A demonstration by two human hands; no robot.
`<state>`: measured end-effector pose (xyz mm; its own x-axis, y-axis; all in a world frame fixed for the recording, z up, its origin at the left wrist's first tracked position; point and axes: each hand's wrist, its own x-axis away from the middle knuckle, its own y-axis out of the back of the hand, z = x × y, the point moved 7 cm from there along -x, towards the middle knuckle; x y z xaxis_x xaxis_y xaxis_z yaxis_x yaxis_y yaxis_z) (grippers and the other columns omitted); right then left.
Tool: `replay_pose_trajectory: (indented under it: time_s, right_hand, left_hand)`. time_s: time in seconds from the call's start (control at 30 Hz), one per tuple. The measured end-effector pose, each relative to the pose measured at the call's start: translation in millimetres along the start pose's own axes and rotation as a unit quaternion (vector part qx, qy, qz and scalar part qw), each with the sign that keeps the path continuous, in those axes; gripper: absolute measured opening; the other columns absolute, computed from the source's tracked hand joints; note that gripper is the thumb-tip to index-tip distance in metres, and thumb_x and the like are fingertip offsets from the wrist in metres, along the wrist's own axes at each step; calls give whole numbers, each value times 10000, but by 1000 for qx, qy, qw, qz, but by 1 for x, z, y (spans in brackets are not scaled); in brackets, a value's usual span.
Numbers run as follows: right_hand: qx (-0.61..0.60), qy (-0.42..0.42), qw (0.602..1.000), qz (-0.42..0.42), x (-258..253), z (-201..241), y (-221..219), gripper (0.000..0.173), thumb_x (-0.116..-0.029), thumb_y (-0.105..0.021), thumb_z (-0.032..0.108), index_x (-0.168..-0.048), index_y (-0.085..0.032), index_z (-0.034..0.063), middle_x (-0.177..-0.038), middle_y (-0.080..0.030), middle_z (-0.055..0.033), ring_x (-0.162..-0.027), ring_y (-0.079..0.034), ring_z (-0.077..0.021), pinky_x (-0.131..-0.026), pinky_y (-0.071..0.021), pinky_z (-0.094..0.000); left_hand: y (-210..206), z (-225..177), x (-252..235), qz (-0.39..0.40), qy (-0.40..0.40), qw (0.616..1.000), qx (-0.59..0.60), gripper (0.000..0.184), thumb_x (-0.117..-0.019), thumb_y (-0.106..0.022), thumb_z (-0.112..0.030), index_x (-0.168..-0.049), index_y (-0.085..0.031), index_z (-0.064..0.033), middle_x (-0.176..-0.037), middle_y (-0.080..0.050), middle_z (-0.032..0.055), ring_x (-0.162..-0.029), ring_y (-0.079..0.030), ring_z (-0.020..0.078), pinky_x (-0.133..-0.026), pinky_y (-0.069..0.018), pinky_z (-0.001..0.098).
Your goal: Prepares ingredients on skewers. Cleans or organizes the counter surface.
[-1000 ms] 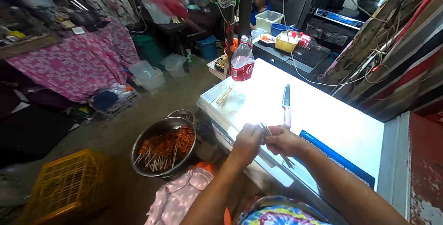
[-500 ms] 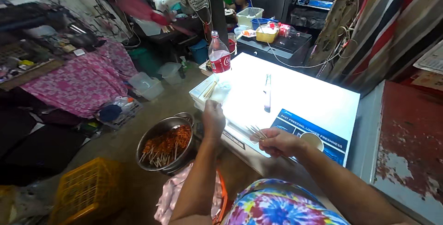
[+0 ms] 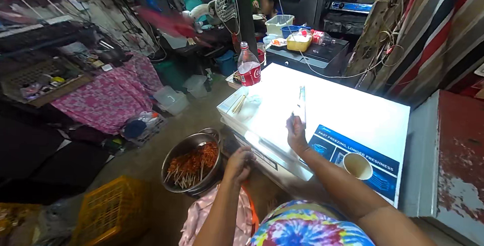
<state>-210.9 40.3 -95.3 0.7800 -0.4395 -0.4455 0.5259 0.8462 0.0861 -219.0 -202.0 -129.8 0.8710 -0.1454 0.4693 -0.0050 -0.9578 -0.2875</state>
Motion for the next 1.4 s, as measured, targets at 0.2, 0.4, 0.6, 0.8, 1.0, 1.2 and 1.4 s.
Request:
replay_pose_trajectory:
  time_s: [0.2,0.4,0.6,0.8,1.0,1.2,1.4]
  right_hand:
    - [31,-95,995,-18,10,-52,-8,280,-1051,-430,44,-1196,-511,-181,-1025,-633,-198,-954,-628,-152,-891,-522,-272]
    - [-148,-180,970,-72,-5,-50,7,186,-1050,-358,-18,-1153,-494,-93,-817,-663,-67,-797,-700,-132,-853,-596,-327]
    - [-313,-239,917,-67,-7,-25,-8,149,-1074,-360,11,-1050,-503,43,-827,-700,-52,-881,-723,-177,-885,-587,-350]
    - [-255,-240,937,1,-1,-6,-19,171,-1076,-370,41,-1064,-537,6,-938,-727,-88,-999,-704,-162,-963,-542,-342]
    - [-240,-311,898,197,-8,8,-7,174,-988,-558,0,-1159,-580,-19,-960,-698,-77,-825,-701,-175,-757,-612,-347]
    - [-212,-267,918,201,-14,17,-11,89,-991,-524,-43,-1007,-605,-11,-775,-691,-45,-652,-678,-142,-660,-607,-306]
    - [-181,-252,943,121,-14,11,-8,64,-993,-538,-44,-1006,-600,-31,-743,-689,-51,-618,-681,-141,-628,-611,-292]
  left_hand:
    - [20,-8,-27,22,-13,998,-50,148,-969,-476,78,-1004,-598,2,-701,-614,51,-590,-631,149,-626,-591,312]
    - [-9,-4,-37,133,16,991,-9,226,-1025,-392,-8,-1127,-594,-3,-838,-671,74,-677,-684,172,-600,-598,317]
    - [-89,-18,-26,259,-216,848,-408,527,-974,-660,-216,-1445,-533,-17,-1403,-589,151,-1029,-647,189,-844,-540,348]
    - [-123,-3,-17,229,-260,731,-588,379,-1095,-434,-239,-1248,-586,72,-1155,-650,258,-1066,-665,398,-933,-521,545]
    - [-92,-9,-20,321,-232,782,-481,340,-1095,-393,-213,-1008,-616,28,-804,-547,74,-726,-532,152,-712,-471,338]
    - [-73,-14,-19,302,-181,862,-365,245,-1073,-447,-176,-1075,-630,-13,-810,-559,-20,-642,-509,29,-596,-442,202]
    - [-32,-47,-19,225,-186,886,-359,562,-938,-374,8,-1481,-485,-85,-1455,-545,87,-1111,-672,187,-750,-619,371]
